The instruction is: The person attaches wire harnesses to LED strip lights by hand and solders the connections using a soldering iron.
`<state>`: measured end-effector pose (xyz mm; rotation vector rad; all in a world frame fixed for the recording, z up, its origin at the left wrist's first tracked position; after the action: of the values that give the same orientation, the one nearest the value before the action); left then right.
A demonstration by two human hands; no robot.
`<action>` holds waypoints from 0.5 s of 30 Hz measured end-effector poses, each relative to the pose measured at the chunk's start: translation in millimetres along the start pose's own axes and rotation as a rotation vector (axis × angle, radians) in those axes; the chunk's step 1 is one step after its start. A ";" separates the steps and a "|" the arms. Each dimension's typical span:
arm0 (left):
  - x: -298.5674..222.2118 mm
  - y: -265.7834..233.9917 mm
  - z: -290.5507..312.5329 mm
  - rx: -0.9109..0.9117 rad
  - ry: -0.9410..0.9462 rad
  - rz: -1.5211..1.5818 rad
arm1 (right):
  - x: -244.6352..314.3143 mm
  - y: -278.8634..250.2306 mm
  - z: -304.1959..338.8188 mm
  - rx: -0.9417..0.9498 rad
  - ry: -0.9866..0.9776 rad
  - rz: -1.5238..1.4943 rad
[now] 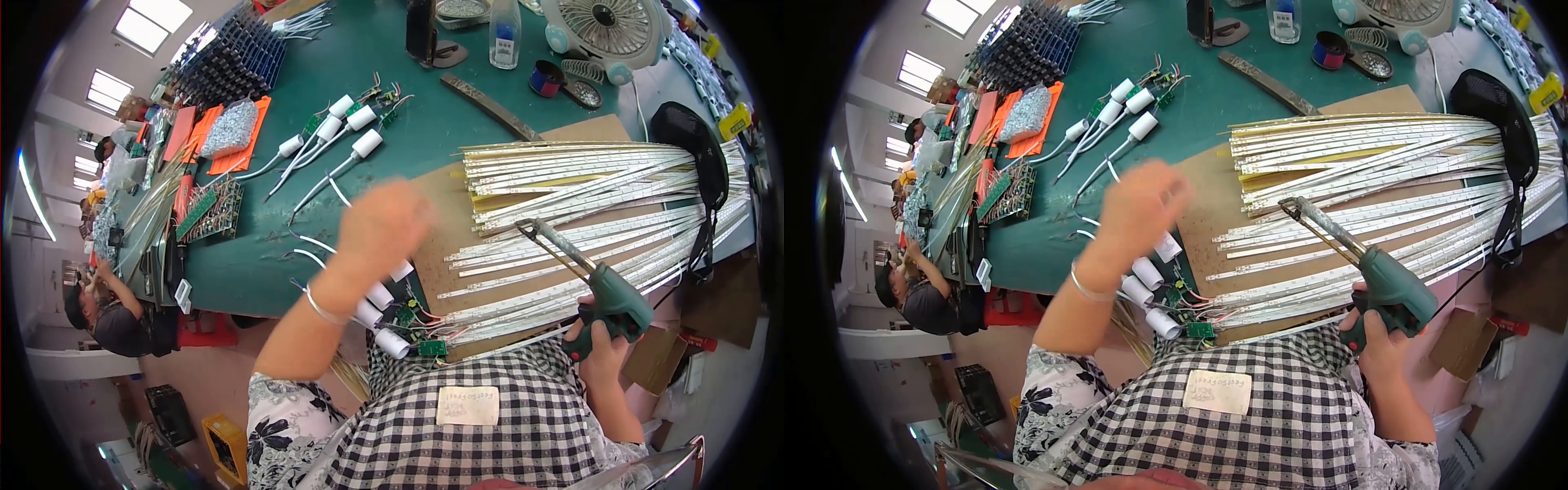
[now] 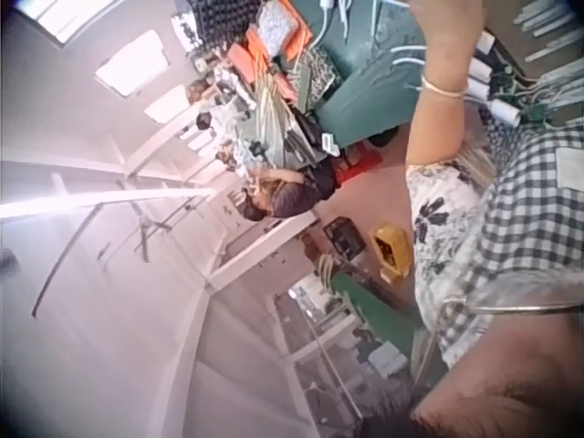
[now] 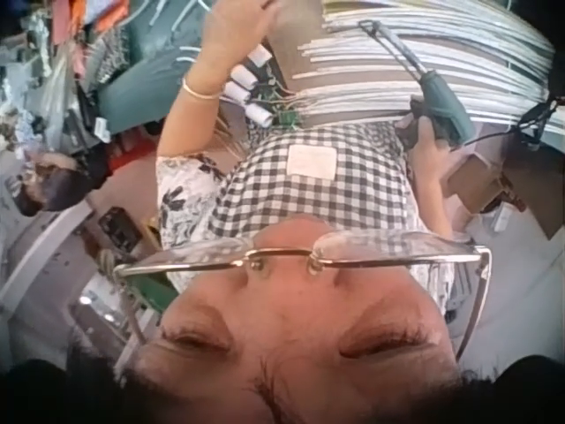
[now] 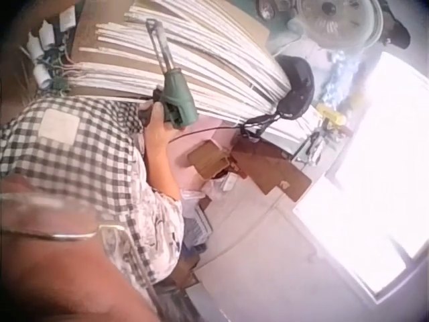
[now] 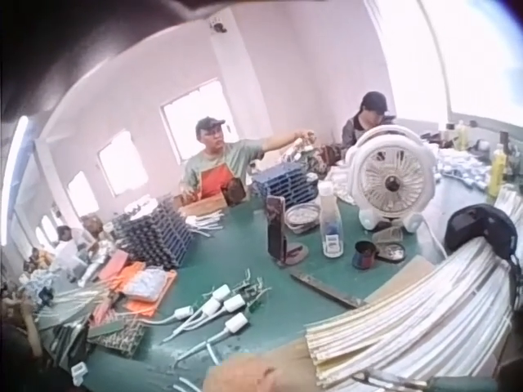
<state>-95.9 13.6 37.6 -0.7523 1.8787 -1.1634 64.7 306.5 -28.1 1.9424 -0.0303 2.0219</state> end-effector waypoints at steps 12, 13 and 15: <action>127.1 45.4 -140.2 -0.165 -0.172 -0.347 | 4.3 2.5 7.2 -0.044 -0.017 -0.028; 128.8 49.0 -140.5 -0.146 -0.199 -0.352 | 4.0 1.3 7.7 -0.039 -0.027 -0.030; 119.7 49.4 -138.4 -0.114 -0.224 -0.353 | 1.6 -1.6 9.7 -0.043 -0.026 -0.032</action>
<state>-279.7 -0.4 -6.9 -1.2641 1.6767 -1.1337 74.4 306.0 -26.2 1.9312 -0.0478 1.9595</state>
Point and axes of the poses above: each hand's wrist, its own z-axis away from the middle knuckle, its own y-axis out of the palm, x = y × z, the point moved 4 cm from there along -z, towards the middle knuckle
